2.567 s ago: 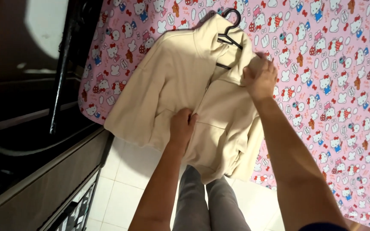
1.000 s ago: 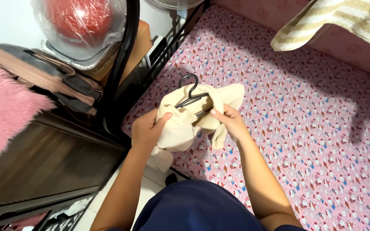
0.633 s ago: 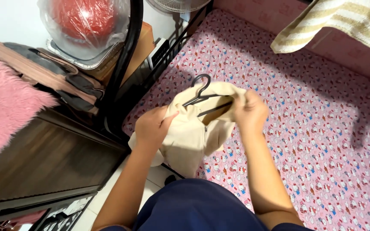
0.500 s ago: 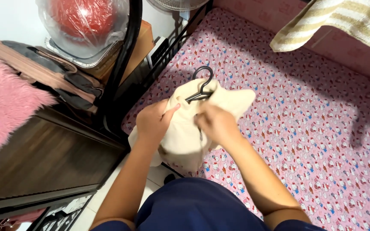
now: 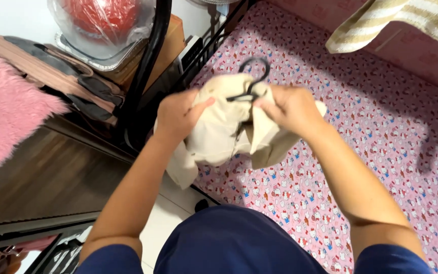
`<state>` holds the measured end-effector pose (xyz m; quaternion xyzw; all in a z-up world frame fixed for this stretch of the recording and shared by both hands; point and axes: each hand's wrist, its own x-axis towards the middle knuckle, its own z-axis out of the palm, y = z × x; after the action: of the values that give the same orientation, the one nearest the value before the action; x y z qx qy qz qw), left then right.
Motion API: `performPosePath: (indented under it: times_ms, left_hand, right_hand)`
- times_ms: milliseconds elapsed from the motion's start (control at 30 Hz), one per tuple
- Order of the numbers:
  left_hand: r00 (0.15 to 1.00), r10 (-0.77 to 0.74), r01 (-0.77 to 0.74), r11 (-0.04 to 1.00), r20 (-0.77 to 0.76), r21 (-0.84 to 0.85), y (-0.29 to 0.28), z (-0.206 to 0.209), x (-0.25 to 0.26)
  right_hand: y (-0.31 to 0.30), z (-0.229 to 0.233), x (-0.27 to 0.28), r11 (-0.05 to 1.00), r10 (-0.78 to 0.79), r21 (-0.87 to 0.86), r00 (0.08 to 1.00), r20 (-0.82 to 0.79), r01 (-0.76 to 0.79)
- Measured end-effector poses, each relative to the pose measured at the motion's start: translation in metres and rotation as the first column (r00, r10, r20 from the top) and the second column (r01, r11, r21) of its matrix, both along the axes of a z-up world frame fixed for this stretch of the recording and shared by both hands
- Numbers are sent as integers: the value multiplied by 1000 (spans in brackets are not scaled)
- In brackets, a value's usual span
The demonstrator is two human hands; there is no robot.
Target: Taking various clothing items on hangers out of a closet and laying them on a bed.
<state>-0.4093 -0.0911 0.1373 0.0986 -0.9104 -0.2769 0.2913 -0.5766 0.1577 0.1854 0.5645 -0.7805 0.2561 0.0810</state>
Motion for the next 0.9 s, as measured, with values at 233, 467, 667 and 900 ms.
performPosePath:
  times_ms: [233,467,667,900]
  left_hand:
    - [896,-232,224,972,-378,-66,-24,38,-15]
    - [984,-137,158,965,-112,209,-24,38,-17]
    - [932,-179,200,979,-315,36,-44,40,-5]
    - [962,-139,227,887,-237,402,-89,-40,-9]
  right_hand:
    - [-14,23,1,964,-111,-226,985,135,140]
    - [-7,19,-18,992,-78,-85,989,124,89]
    - [9,8,-31,938,-103,-314,983,153,147]
    - [34,28,-42,925,-215,-255,941,262,283]
